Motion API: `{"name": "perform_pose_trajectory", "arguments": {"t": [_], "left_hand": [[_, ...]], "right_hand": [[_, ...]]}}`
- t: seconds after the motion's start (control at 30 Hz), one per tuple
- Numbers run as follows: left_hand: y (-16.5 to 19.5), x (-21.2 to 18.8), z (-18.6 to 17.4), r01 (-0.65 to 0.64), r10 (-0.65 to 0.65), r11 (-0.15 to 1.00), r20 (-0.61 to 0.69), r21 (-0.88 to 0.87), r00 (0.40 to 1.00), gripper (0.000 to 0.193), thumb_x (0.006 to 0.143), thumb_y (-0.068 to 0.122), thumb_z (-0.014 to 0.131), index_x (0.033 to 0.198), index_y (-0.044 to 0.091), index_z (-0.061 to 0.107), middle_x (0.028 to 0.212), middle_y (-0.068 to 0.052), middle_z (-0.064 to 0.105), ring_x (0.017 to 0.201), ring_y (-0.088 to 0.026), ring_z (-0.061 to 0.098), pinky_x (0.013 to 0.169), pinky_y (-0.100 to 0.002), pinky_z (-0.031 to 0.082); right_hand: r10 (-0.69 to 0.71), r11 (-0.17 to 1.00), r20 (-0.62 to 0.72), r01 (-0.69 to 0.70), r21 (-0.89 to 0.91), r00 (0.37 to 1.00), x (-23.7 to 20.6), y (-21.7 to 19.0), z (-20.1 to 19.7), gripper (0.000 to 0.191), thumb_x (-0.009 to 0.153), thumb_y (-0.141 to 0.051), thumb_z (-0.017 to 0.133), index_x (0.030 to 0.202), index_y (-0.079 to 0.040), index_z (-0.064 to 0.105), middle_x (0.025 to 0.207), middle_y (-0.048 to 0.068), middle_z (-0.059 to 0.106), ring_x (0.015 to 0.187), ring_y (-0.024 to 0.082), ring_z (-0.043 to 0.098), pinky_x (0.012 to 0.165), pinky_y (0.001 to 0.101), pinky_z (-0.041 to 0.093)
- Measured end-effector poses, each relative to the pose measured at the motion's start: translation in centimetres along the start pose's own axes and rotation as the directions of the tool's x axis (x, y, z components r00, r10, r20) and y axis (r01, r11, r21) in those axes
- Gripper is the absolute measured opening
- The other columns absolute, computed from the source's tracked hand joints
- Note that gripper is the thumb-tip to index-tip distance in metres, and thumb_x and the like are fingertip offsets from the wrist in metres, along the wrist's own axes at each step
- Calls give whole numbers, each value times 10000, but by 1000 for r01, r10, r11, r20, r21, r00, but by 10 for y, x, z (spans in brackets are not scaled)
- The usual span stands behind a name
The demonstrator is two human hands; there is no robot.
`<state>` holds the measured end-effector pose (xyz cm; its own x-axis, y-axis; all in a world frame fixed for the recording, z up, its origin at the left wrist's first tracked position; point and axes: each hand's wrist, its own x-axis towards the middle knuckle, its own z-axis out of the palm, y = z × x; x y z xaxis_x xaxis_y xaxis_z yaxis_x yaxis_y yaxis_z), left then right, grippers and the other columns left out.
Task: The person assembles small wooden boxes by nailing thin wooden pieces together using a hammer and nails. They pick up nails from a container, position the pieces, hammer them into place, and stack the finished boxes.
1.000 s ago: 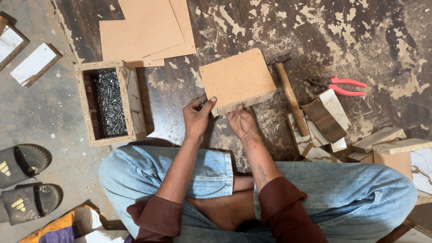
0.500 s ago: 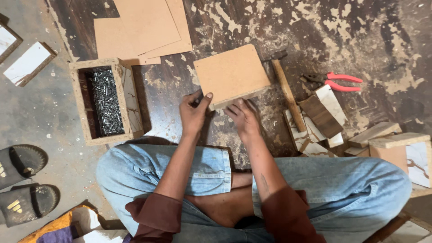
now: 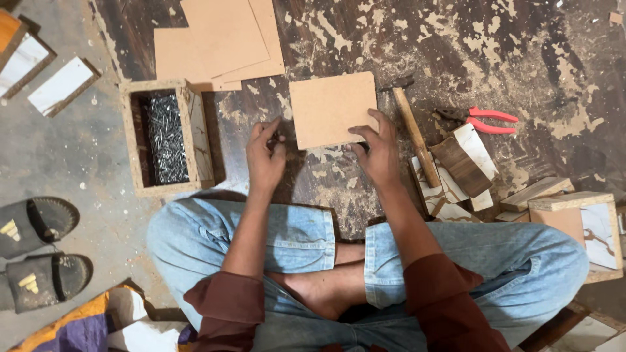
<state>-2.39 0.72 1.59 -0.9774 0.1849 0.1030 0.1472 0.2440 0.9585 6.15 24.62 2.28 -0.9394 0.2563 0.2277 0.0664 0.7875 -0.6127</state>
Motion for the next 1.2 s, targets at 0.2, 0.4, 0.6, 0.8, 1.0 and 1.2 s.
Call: {"name": "perform_pose_trajectory", "arguments": {"t": [0.2, 0.4, 0.6, 0.8, 1.0, 1.2], "left_hand": [[21, -5, 0, -14, -2, 989, 111, 145, 994, 347, 956, -64, 618, 1248, 72, 748, 1031, -111, 740, 880, -203, 734, 795, -330, 556], [26, -5, 7, -177, 161, 961, 91, 214, 983, 370, 889, -69, 632, 1196, 80, 776, 1047, -133, 749, 918, -253, 735, 844, -351, 574], [23, -6, 14, -11, 5, 999, 113, 52, 994, 234, 947, 33, 687, 1156, 94, 770, 1020, -87, 775, 906, -190, 767, 827, -318, 601], [16, -10, 17, -127, 125, 991, 37, 52, 992, 201, 950, 11, 701, 1116, 74, 794, 1057, -117, 755, 964, -215, 719, 851, -339, 575], [-3, -9, 29, -119, 113, 989, 76, 87, 991, 237, 976, 25, 673, 1139, 154, 789, 1037, -35, 756, 948, -142, 710, 903, -327, 564], [-9, -14, 52, -439, 408, 839, 164, 320, 898, 279, 924, 14, 699, 1120, 184, 802, 1049, 12, 764, 1013, -158, 653, 949, -375, 489]], "right_hand": [[-53, 998, -64, 50, -47, 997, -7, 8, 8, 269, 763, -98, 883, 1019, -104, 801, 1445, 147, 549, 1358, 365, 488, 1159, 475, 408], [-50, 999, -65, 51, 16, 997, -8, 8, 11, 248, 796, -58, 857, 1033, -70, 785, 1436, 131, 561, 1359, 342, 488, 1151, 449, 433], [-91, 996, -102, 88, -30, 991, -4, 3, 9, 202, 802, 12, 830, 983, -50, 767, 1410, 105, 584, 1351, 361, 485, 1139, 461, 436], [-42, 999, -62, 41, -14, 997, -6, -2, 3, 212, 806, 16, 817, 997, -60, 764, 1410, 114, 579, 1350, 373, 490, 1111, 454, 445], [-51, 994, -257, 73, 77, 965, -8, 24, -11, 404, 890, -141, 859, 1252, -109, 683, 1430, 111, 576, 1382, 341, 533, 1206, 519, 444], [291, 753, -224, -367, -545, 930, -22, 77, -33, 541, 743, -169, 765, 1253, -34, 643, 1204, 233, 623, 1136, 436, 543, 890, 609, 468]]}}
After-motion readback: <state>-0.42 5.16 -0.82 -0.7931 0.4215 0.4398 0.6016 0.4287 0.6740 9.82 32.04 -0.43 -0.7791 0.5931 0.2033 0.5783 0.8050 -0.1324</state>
